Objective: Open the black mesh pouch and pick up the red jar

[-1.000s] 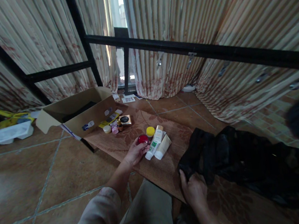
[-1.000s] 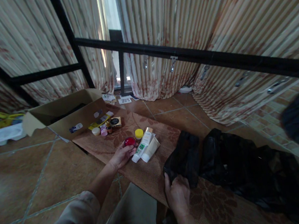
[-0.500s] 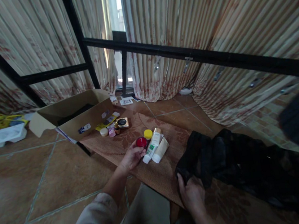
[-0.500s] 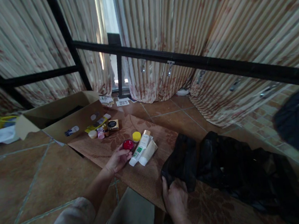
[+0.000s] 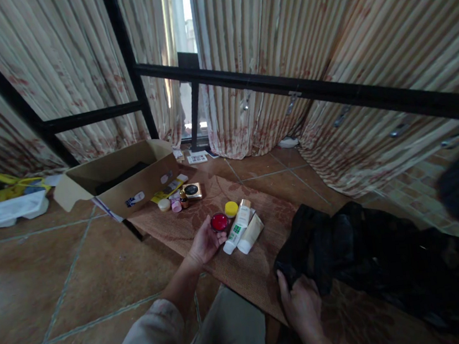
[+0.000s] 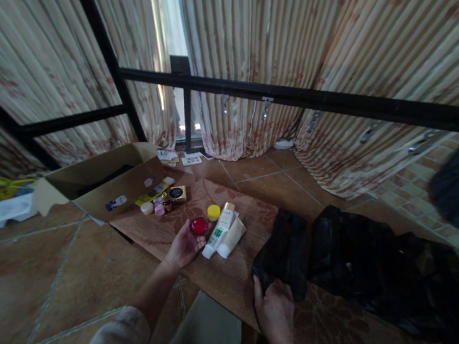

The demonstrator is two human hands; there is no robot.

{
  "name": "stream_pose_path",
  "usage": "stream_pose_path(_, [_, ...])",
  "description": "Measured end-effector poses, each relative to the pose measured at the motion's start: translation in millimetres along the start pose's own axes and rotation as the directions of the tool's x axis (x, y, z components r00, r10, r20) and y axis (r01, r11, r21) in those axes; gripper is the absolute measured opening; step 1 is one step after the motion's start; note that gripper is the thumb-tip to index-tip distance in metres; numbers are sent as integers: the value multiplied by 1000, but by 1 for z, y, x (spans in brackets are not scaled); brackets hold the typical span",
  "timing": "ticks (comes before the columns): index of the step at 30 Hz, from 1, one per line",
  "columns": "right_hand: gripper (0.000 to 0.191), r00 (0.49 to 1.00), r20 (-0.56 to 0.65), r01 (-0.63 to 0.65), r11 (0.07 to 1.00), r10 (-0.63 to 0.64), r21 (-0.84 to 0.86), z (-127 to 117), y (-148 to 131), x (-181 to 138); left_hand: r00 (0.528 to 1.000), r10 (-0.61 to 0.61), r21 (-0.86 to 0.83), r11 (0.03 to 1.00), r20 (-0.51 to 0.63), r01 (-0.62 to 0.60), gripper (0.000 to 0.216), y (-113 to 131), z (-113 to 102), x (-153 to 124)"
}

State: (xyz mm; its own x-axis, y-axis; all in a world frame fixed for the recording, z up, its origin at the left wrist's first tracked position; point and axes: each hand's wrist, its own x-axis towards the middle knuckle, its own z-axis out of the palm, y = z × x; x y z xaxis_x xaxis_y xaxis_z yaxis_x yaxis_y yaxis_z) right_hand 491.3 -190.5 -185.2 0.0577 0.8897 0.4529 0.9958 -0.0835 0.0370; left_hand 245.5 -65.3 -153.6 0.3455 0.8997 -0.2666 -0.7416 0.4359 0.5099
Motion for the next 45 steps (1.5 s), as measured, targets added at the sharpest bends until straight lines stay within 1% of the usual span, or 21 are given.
stream_pose_path(12, [50, 1000, 6, -14, 1000, 14, 17, 5, 2, -1, 999, -2, -68, 998, 44, 5, 37, 2, -2, -3])
stream_pose_path(15, [51, 1000, -10, -13, 1000, 13, 6, 4, 2, -1, 999, -3, -75, 997, 50, 7, 34, 2, -2, -3])
stream_pose_path(21, [51, 999, -45, -3, 1000, 4, 24, 1, 1, 0, 999, 27, -108, 994, 32, -23, 30, 2, -3, -4])
stream_pose_path(25, [53, 1000, -23, -4, 999, 5, 44, 2, 1, 0, 1000, 19, -112, 994, 25, -16, 28, 2, -4, -4])
stream_pose_path(29, [55, 999, 10, -35, 998, 35, 44, 2, 1, -1, 999, 36, -112, 993, -2, -36, 28, 2, -3, -3])
stream_pose_path(34, [52, 1000, 3, -23, 999, 23, 32, 2, 1, -1, 999, 25, -112, 993, -24, -28, 29, 2, -2, -4])
stream_pose_path(40, [52, 999, 24, -31, 999, 30, 38, 1, 1, -1, 1000, 9, -123, 992, 14, -7, 23, 1, -2, -7])
stream_pose_path(45, [51, 1000, 4, -22, 1000, 22, 21, 1, 1, -1, 999, 8, -174, 985, 43, -1, 27, 2, -3, -8])
